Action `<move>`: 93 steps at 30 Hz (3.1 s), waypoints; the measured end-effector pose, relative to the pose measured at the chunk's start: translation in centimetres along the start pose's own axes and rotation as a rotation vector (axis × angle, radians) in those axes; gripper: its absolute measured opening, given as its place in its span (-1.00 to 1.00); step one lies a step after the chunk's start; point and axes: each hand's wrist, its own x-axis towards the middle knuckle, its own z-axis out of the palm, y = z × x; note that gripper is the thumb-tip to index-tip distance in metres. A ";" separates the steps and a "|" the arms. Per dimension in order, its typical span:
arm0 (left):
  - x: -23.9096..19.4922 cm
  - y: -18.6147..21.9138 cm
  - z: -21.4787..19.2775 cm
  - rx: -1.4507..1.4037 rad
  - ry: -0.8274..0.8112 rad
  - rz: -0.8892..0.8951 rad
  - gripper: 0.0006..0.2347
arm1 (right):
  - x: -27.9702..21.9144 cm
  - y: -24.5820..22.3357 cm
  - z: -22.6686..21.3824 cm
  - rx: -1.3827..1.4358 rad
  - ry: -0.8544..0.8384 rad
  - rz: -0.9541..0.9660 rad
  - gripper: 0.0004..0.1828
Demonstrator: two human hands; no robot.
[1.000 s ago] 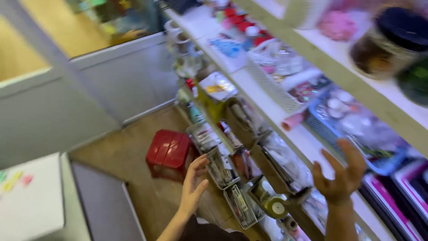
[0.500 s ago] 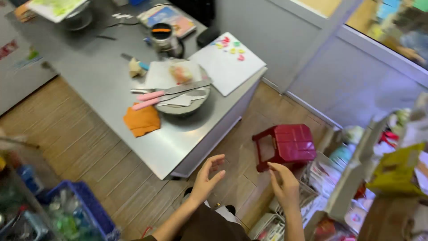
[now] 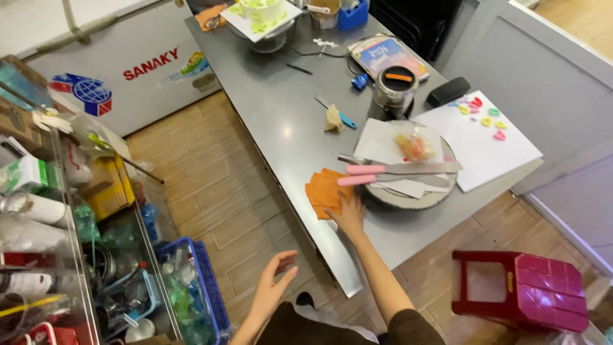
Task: Cleaning the work surface and organizing supplies at a cake decorating station.
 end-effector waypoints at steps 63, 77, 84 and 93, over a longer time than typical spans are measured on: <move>73.2 -23.5 -54.6 0.532 -0.112 0.162 -0.60 | 65.0 -15.5 28.6 -0.482 0.226 0.245 -0.26; 76.6 -40.8 -54.8 0.478 -0.148 0.343 -0.61 | 81.5 4.8 29.5 -0.476 0.285 0.106 -0.35; 73.7 -33.7 -54.4 0.428 -0.092 0.093 -0.66 | 79.6 -1.5 28.5 -0.496 0.301 0.179 -0.31; 77.5 -13.6 -44.6 0.303 -0.203 0.203 -0.66 | 57.2 -20.8 29.1 -0.308 0.015 -0.119 -0.32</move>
